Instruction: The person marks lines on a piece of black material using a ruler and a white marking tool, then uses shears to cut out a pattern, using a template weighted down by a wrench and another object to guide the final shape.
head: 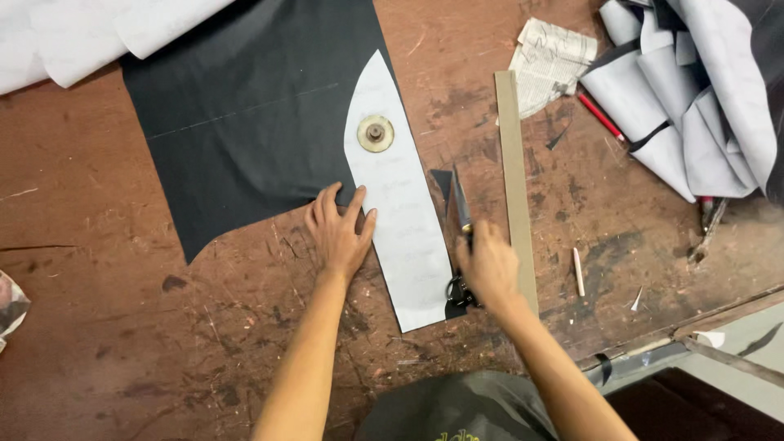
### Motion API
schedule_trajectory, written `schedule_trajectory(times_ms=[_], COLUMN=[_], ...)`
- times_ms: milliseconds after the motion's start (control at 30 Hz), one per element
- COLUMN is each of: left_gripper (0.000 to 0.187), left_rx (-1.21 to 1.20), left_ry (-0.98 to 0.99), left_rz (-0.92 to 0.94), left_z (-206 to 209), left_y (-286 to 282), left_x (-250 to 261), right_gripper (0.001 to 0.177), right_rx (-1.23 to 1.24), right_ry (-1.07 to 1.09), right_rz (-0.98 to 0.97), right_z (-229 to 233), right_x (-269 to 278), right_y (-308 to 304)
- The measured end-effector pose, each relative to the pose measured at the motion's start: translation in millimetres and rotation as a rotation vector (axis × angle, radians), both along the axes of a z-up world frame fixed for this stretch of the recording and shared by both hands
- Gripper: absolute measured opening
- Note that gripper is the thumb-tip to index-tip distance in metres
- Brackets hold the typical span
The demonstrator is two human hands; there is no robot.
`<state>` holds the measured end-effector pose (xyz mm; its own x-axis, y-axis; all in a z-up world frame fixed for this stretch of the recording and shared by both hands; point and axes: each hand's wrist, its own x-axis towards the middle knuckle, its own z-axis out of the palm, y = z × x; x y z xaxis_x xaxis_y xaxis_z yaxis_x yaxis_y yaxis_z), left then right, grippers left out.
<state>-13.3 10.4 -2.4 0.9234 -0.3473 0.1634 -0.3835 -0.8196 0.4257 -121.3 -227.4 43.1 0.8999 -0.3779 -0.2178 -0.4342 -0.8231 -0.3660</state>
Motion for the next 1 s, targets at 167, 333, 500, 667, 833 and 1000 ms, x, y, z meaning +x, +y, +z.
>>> schedule_trajectory(times_ms=[167, 333, 500, 667, 833, 1000], left_gripper=[0.052, 0.061, 0.069, 0.071, 0.067, 0.069], left_rx=[0.021, 0.054, 0.137, 0.15, 0.165, 0.263], left_ry=[0.017, 0.106, 0.197, 0.148, 0.088, 0.07], left_rz=[-0.144, -0.172, -0.169, -0.186, -0.208, -0.221], left_z=[0.5, 13.1, 7.2, 4.6, 6.6, 5.0], left_y=[2.2, 10.9, 16.7, 15.1, 15.4, 9.3], left_x=[-54.3, -131.1, -148.8, -146.8, -147.9, -146.5], right_gripper=[0.03, 0.019, 0.023, 0.022, 0.02, 0.036], right_rx=[0.041, 0.137, 0.289, 0.217, 0.054, -0.099], right_ry=[0.044, -0.096, -0.199, -0.27, -0.242, -0.164], right_rz=[0.048, -0.024, 0.144, 0.041, -0.209, -0.668], right_z=[-0.6, 21.3, 19.9, -2.0, -21.3, -36.7], right_x=[-17.9, -60.5, -93.9, -114.4, -141.5, -170.2], right_y=[-39.5, -38.8, -20.5, -37.8, -109.7, -235.2])
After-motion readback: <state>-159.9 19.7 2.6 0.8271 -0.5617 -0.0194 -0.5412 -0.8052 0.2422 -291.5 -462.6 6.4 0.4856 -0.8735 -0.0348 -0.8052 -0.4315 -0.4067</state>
